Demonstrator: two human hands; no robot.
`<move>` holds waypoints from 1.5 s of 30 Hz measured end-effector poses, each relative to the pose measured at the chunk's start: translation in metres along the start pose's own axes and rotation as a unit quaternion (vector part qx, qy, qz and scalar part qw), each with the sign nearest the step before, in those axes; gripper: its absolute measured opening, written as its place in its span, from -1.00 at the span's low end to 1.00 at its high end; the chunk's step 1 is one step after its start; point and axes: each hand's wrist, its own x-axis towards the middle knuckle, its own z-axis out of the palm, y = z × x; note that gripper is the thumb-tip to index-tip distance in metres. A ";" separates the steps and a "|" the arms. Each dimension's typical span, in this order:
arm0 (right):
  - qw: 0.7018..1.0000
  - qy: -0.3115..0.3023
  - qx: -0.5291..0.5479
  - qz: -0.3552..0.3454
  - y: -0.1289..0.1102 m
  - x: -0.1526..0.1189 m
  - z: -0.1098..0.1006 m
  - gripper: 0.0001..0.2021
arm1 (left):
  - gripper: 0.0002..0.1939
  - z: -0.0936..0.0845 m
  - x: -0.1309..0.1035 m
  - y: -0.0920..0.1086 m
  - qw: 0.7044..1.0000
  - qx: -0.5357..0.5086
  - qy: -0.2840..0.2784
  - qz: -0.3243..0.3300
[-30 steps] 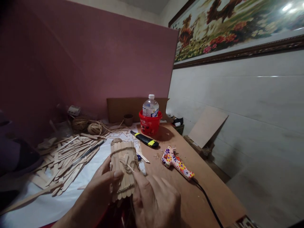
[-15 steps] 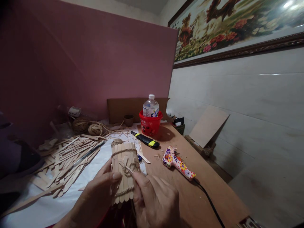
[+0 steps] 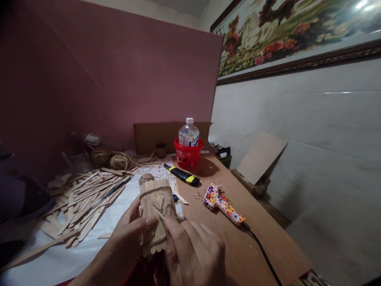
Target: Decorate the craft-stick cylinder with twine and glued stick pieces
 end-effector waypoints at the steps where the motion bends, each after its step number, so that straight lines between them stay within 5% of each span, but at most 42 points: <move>1: 1.000 -0.006 0.001 -0.005 0.000 -0.001 0.000 -0.79 | -0.39 0.000 0.000 0.000 1.000 0.000 0.000 0.004; 15: 0.997 -0.063 -0.014 -0.044 0.007 -0.005 0.001 -0.70 | -0.37 0.001 0.000 -0.001 1.000 0.005 0.024 0.013; 24: 1.000 0.014 -0.004 -0.010 0.004 -0.001 0.003 -0.79 | -0.40 -0.002 -0.001 -0.001 1.000 -0.003 0.008 -0.010; 32: 0.999 -0.041 0.004 -0.029 0.007 -0.003 0.005 -0.74 | -0.39 0.002 0.003 -0.002 1.000 -0.011 0.010 0.011; 41: 0.999 0.040 0.004 0.001 0.002 -0.002 0.008 -0.82 | -0.37 -0.001 0.001 -0.003 1.000 -0.008 0.007 0.014; 45: 1.000 0.000 0.000 -0.010 0.003 -0.003 0.007 -0.80 | -0.38 -0.003 0.003 -0.006 1.000 -0.002 0.003 0.016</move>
